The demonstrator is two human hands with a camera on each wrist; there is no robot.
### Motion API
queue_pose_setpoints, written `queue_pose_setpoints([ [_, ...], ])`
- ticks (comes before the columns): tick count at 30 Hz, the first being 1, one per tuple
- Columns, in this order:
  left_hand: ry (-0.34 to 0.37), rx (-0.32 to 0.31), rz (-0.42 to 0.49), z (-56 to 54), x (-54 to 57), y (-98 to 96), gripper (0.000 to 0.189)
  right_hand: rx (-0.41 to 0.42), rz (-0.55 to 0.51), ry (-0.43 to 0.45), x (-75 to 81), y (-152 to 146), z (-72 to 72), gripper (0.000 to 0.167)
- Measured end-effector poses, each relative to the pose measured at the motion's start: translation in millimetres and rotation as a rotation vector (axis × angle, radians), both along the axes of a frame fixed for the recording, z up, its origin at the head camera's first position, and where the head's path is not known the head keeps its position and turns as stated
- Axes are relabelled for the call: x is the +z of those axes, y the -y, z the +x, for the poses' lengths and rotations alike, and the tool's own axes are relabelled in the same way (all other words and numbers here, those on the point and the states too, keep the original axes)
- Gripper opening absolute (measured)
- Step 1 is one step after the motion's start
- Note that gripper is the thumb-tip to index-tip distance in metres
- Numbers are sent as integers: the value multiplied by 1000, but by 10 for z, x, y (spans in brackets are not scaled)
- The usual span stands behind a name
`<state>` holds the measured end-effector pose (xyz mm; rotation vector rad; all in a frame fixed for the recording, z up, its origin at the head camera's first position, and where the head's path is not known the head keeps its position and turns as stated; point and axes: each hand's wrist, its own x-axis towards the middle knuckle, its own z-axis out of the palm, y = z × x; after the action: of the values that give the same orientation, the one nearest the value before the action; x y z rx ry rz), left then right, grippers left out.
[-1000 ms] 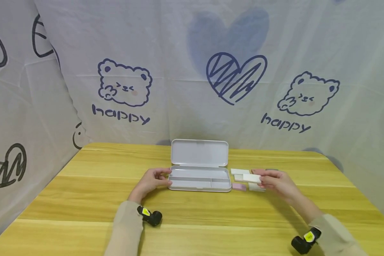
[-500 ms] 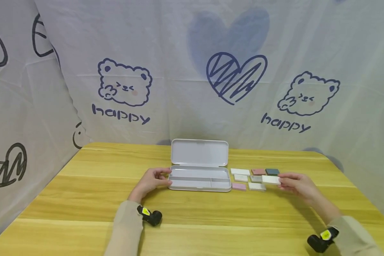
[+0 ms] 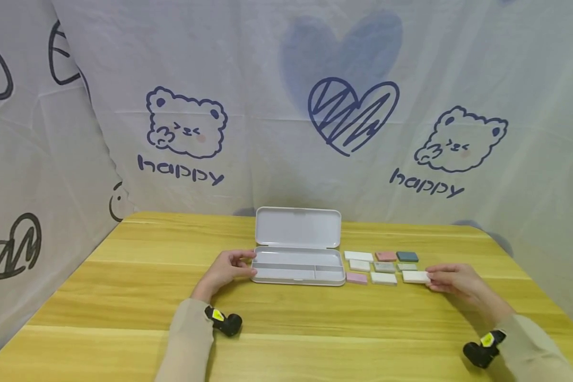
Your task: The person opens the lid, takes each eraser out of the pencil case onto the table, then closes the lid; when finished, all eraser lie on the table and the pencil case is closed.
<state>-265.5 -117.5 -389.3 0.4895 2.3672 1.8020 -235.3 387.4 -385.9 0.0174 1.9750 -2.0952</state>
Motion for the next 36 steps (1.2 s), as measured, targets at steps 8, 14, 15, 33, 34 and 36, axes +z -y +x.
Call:
queue_pose_setpoints([
  [8,-5,0,-4,13,15,2,40,-7,156,-18,-20,17,-34,14],
  [14,-3,-1,-9,30,34,-6,41,-63,323,-46,-17,73,-33,22],
  [15,-3,-2,-10,25,29,-5,41,-72,344,-49,-20,81,-31,23],
  [33,14,39,-11,-217,-278,53,49,-176,503,-137,-57,133,-43,29],
  [34,15,44,-14,-217,-277,54,49,-185,504,-138,-44,148,-47,30],
  [36,18,48,-18,-217,-275,55,49,-201,499,-140,-18,179,-62,29],
])
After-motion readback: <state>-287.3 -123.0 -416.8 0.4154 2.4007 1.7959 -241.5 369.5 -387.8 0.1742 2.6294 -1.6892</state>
